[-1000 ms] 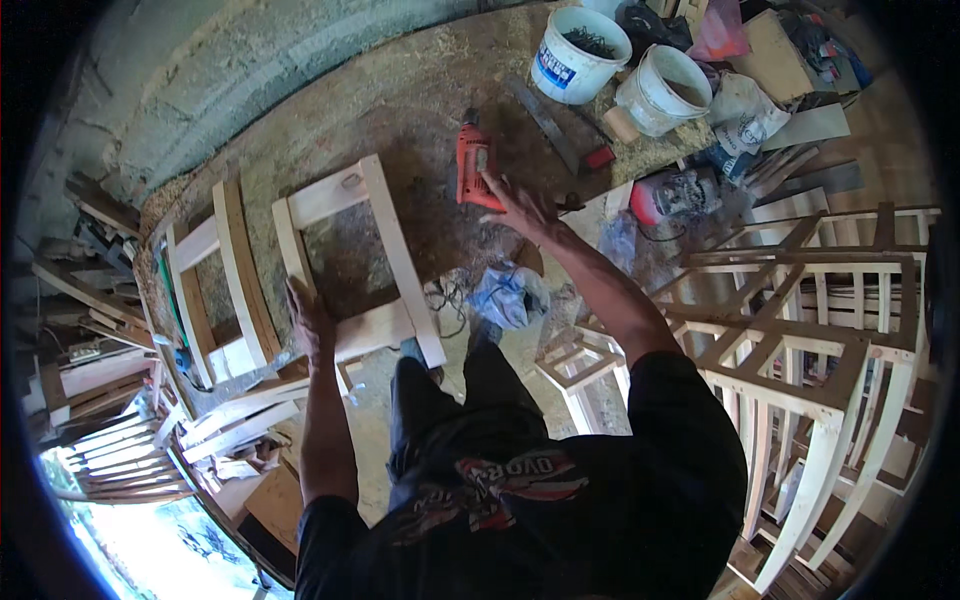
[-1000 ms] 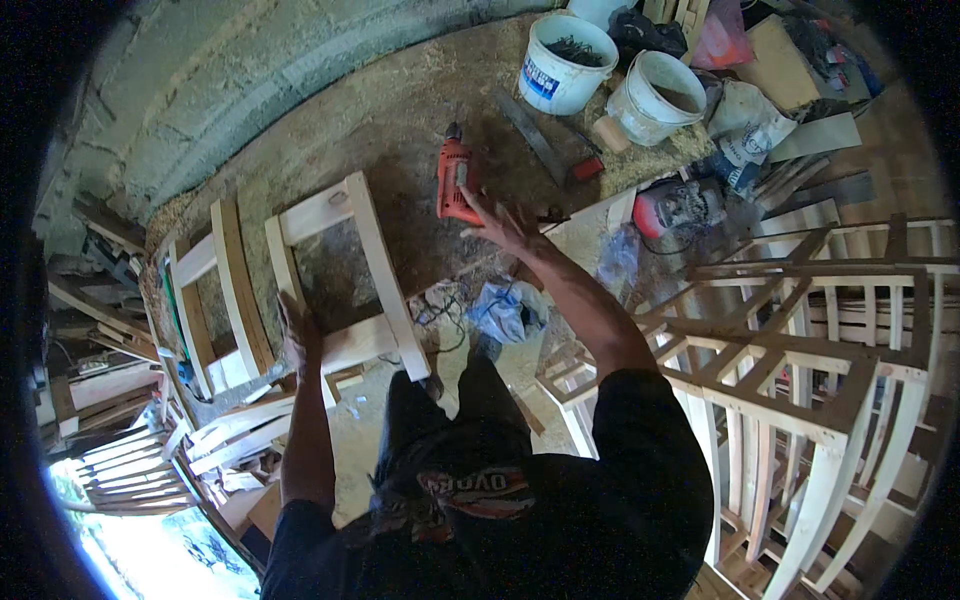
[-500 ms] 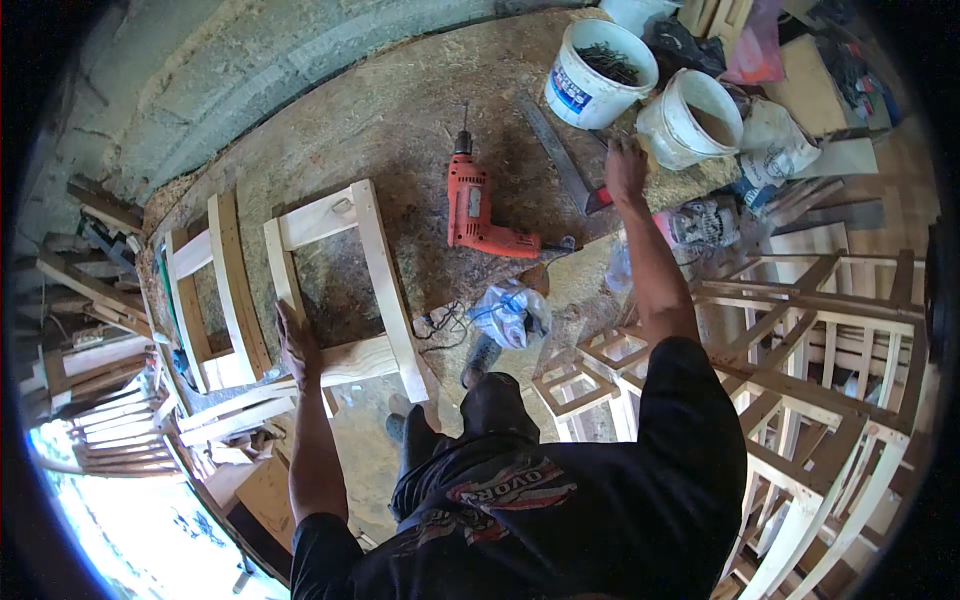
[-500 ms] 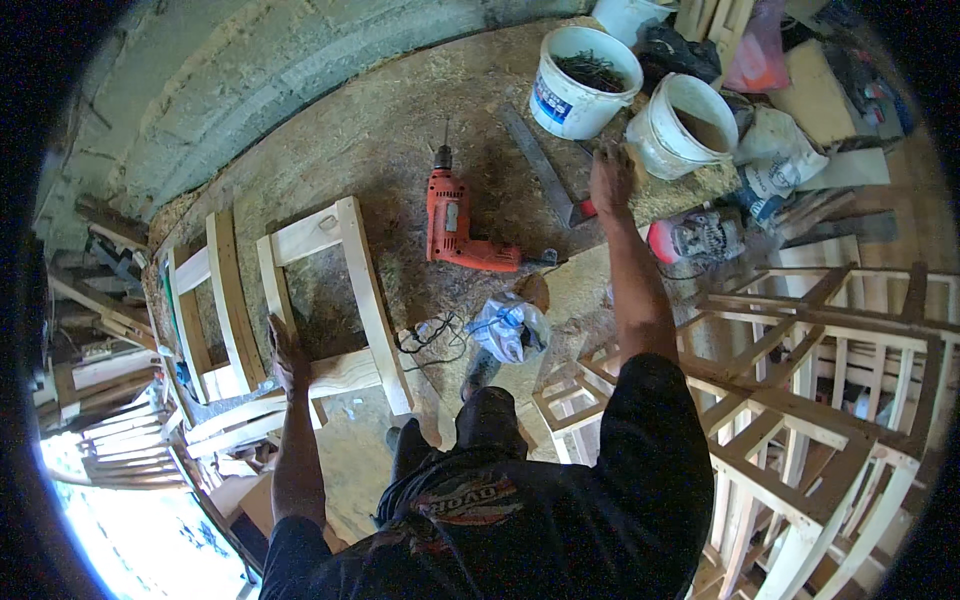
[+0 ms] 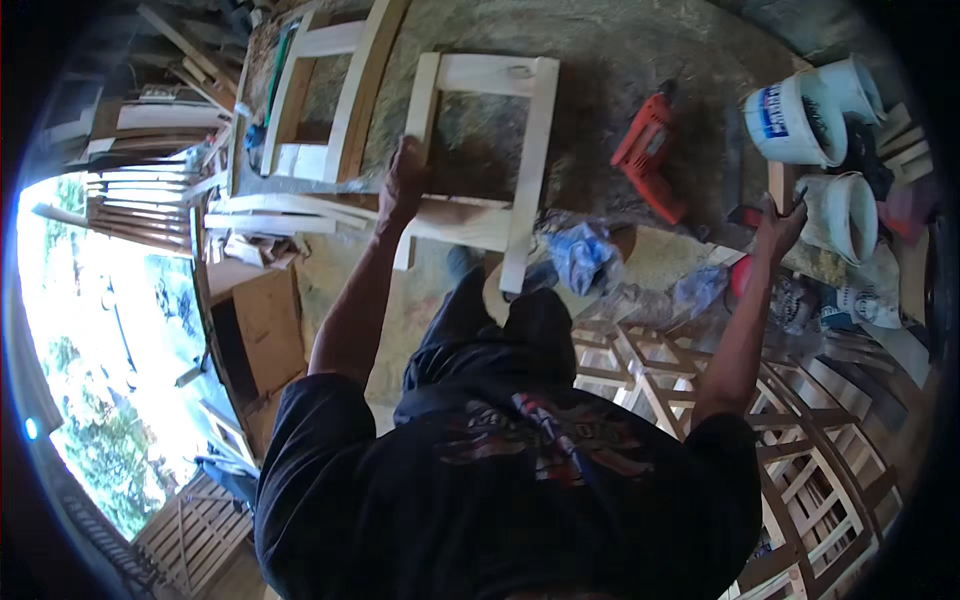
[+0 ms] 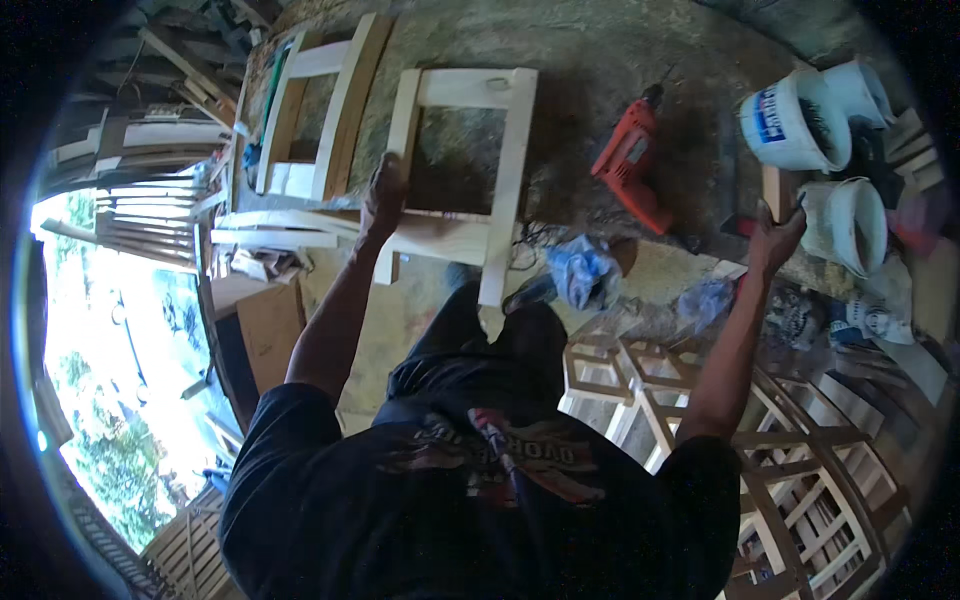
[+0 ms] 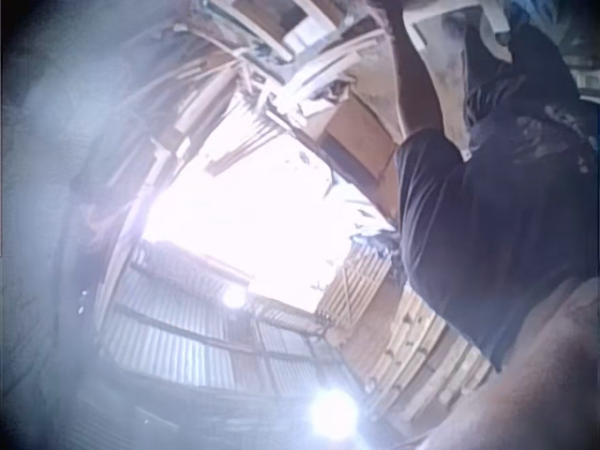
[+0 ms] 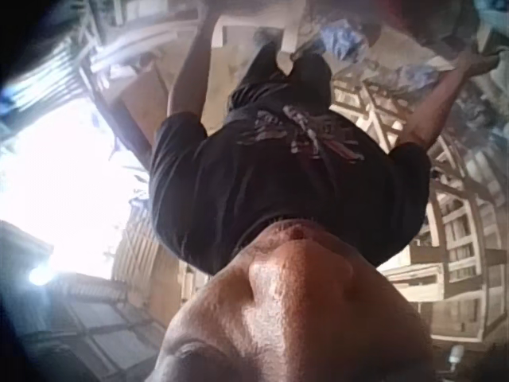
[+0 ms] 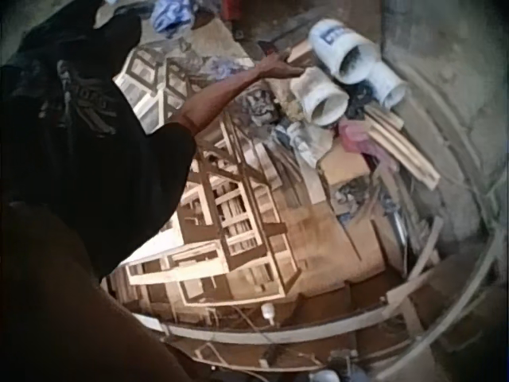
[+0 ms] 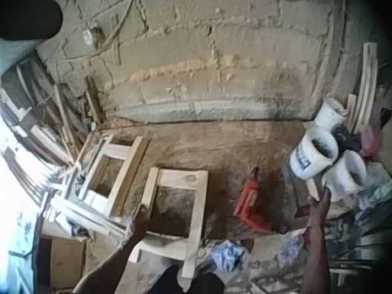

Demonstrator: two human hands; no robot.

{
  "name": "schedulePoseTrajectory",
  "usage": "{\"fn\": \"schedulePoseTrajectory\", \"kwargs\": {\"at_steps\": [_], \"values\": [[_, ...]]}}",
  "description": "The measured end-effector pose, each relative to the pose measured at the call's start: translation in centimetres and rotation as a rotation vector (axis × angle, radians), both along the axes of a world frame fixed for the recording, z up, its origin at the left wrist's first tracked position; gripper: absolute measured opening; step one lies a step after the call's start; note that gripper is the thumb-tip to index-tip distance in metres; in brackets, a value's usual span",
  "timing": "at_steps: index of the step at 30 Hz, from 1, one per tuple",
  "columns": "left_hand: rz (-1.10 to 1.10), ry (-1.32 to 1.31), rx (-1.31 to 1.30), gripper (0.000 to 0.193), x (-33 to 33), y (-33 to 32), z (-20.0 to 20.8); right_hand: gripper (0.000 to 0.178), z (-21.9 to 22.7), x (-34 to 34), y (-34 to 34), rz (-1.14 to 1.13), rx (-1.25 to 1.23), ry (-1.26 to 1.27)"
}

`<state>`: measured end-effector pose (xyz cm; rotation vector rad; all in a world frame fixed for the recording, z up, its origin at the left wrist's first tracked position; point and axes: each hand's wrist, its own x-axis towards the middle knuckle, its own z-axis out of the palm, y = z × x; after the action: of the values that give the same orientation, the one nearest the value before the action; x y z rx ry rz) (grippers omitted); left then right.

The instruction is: The person is assembling small wooden frames by hammering nails and using a power drill to join pieces in a workshop environment.

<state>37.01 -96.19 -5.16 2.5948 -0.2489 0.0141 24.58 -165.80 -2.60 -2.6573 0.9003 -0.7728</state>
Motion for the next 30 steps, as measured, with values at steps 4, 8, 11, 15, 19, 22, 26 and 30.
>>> {"fn": "schedulePoseTrajectory", "kwargs": {"at_steps": [4, 8, 11, 15, 19, 22, 26, 30], "values": [[0.007, -0.237, -0.159, 0.055, 0.6, 0.7, 2.6, 0.055, 4.0, 0.8, 17.3, 0.500, 0.407, -0.162], [-0.180, 0.031, -0.295, 0.032, 3.6, 0.3, 6.6, 0.041, 4.7, 2.6, 35.1, 0.781, 0.535, -0.061], [-0.497, 0.255, -0.190, 0.025, 6.1, -0.5, 7.8, 0.042, 3.8, 4.1, 44.0, 0.759, 0.414, 0.191], [-0.878, 0.192, -0.113, 0.026, 8.0, -0.1, 6.5, 0.054, 2.4, 5.5, 48.6, 0.914, 0.411, 0.371], [-0.973, 0.327, -0.058, 0.028, 8.1, 1.3, 4.5, 0.053, 1.5, 6.1, 49.6, 0.962, 0.481, 0.309], [-1.029, 0.304, -0.073, 0.027, 8.2, 1.6, 3.6, 0.047, 1.2, 6.3, 50.1, 0.887, 0.507, 0.403], [-1.055, 0.407, -0.083, 0.027, 8.7, 1.8, 2.9, 0.044, 1.5, 6.5, 50.4, 0.842, 0.568, 0.456], [-1.069, 0.436, -0.305, 0.024, 8.9, 2.2, 3.1, 0.044, 1.8, 6.3, 50.2, 0.814, 0.643, 0.455]]}}
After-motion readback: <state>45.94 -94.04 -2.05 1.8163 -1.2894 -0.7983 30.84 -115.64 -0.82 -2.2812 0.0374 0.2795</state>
